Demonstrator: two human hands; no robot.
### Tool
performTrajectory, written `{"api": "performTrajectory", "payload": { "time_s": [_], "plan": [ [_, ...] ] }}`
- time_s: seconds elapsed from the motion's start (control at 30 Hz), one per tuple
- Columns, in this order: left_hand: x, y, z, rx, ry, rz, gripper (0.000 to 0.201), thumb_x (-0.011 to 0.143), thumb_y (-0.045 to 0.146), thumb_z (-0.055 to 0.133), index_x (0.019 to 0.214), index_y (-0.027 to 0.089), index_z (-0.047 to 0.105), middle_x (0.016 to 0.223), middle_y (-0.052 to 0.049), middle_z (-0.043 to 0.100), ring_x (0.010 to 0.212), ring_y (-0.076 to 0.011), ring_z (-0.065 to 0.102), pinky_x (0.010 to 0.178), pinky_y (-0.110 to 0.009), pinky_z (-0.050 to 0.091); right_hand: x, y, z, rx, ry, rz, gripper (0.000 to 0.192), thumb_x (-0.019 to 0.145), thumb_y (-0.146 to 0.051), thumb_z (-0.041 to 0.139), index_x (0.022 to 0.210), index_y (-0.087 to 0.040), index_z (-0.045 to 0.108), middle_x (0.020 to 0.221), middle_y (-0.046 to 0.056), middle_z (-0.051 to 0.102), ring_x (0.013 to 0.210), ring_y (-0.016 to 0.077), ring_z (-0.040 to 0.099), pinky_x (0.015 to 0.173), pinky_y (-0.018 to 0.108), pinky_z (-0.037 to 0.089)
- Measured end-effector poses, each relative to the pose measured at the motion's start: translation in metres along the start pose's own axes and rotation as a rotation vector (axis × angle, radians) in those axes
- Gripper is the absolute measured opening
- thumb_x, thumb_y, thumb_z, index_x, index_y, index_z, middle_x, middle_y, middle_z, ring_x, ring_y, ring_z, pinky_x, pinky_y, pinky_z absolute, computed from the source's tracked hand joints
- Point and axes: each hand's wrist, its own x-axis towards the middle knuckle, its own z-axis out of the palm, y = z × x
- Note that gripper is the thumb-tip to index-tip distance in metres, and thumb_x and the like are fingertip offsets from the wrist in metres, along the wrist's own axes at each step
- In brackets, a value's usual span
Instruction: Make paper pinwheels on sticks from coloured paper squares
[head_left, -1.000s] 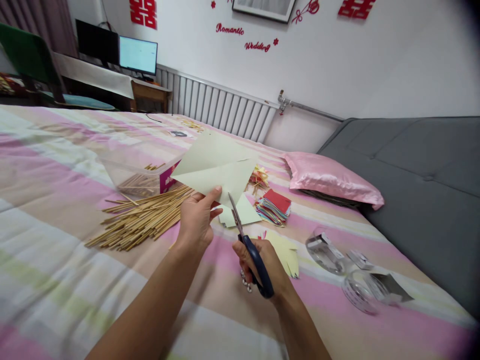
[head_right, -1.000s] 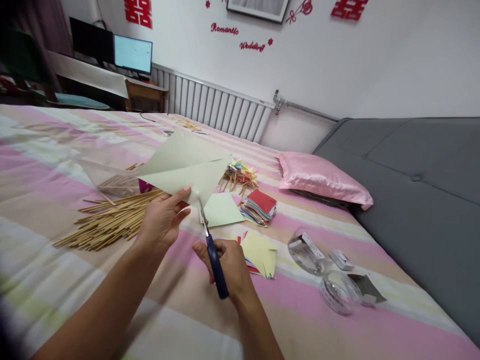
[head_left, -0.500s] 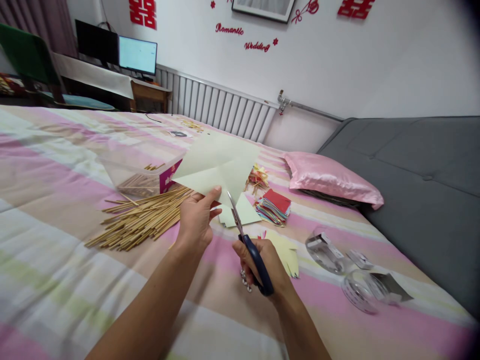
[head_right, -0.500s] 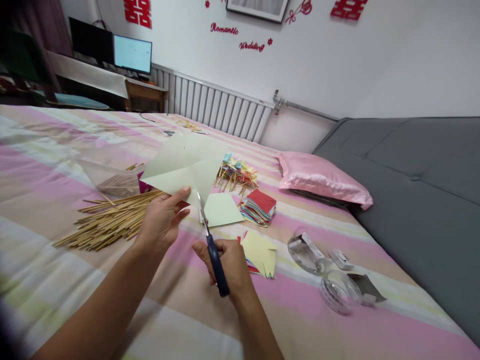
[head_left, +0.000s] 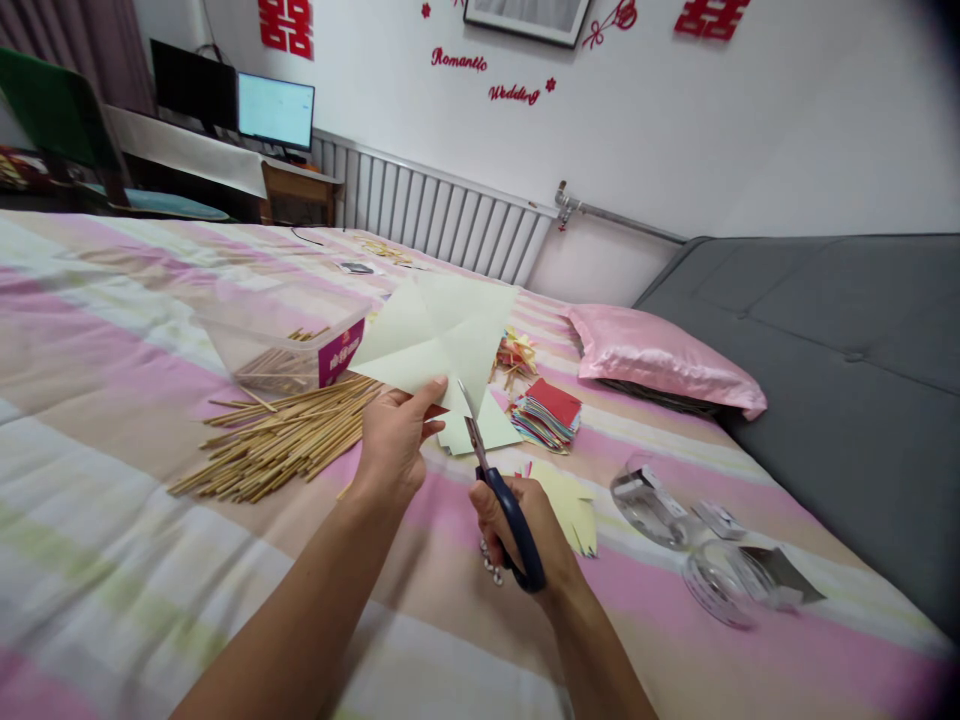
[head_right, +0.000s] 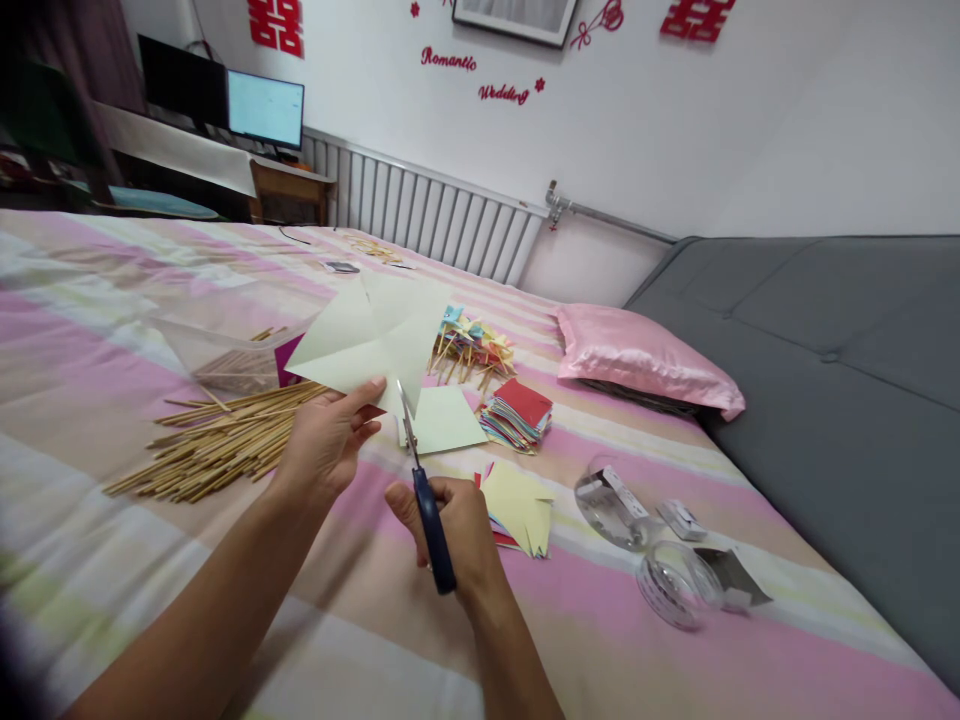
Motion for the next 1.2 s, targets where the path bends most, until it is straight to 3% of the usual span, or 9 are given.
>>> {"api": "performTrajectory", "payload": {
  "time_s": [1.2],
  "plan": [
    [-0.0075, -0.0038, 0.0024, 0.209, -0.142, 0.028, 0.028, 0.052, 0.030, 0.079, 0.070, 0.010, 0.070, 0.065, -0.006, 0.066, 0.055, -0.0107, 0.054, 0.049, -0.021, 0.038, -0.0025, -0.0048, -0.0041, 0.012, 0.017, -0.036, 0.058, 0.068, -0.076, 0.049, 0.059, -0.018, 0.046, 0.041, -0.004, 0.043, 0.036, 0.0083, 0.041, 0.039, 0.021, 0.031]
  ]
}}
